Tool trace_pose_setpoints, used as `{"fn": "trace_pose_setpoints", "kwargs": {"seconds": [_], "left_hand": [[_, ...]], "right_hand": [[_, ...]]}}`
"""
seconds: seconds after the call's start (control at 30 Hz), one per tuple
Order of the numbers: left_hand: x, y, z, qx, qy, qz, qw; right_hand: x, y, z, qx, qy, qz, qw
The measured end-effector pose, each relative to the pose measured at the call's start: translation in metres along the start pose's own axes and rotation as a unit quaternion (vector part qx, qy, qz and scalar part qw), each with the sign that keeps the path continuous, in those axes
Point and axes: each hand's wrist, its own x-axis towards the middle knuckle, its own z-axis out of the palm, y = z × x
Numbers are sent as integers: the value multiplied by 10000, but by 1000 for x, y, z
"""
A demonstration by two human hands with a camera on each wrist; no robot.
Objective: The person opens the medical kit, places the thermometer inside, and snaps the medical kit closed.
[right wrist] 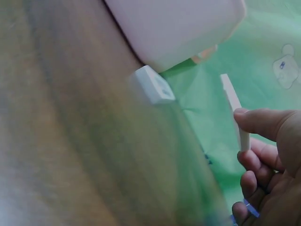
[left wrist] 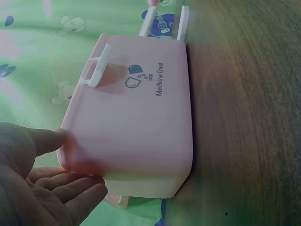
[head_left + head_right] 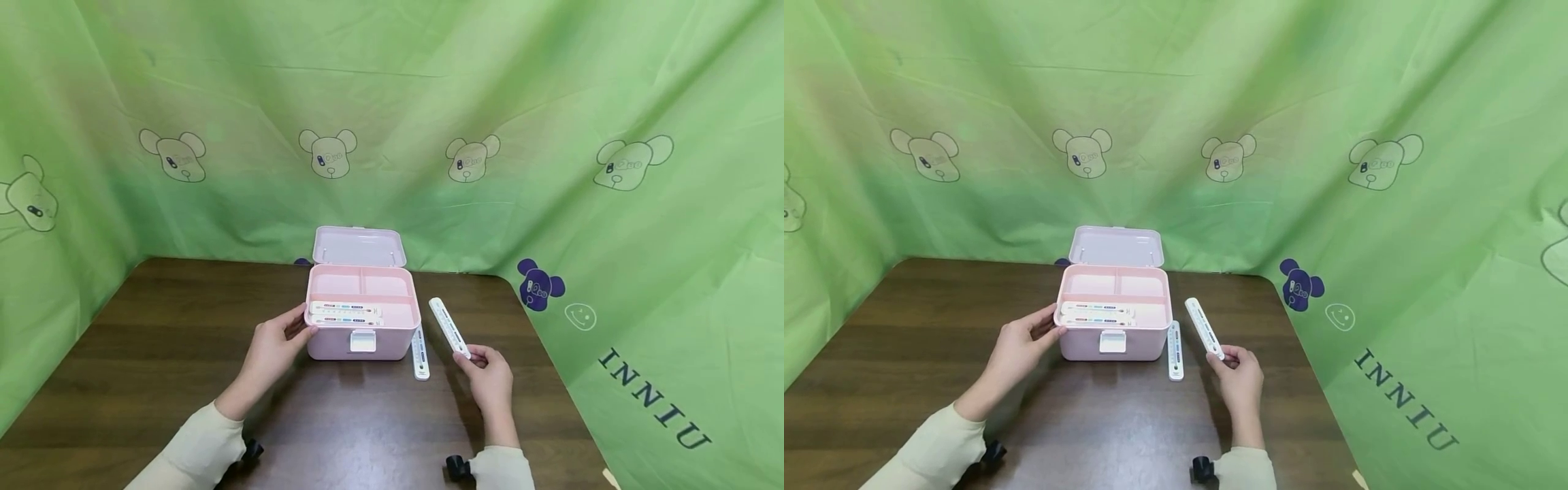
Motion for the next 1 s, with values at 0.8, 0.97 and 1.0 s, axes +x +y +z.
{"fn": "trace_pose_setpoints", "kwargs": {"seconds": [0.8, 0.97, 1.0], "left_hand": [[3, 6, -3, -34, -51, 55, 10000], [2, 6, -4, -35, -60, -26, 10000], [1, 6, -4, -44, -61, -50, 10000]], "right_hand": [[38, -26, -51, 142, -270, -1298, 9911], [46, -31, -63, 177, -576, -1500, 9868], [48, -32, -64, 153, -625, -1558, 9857]]}}
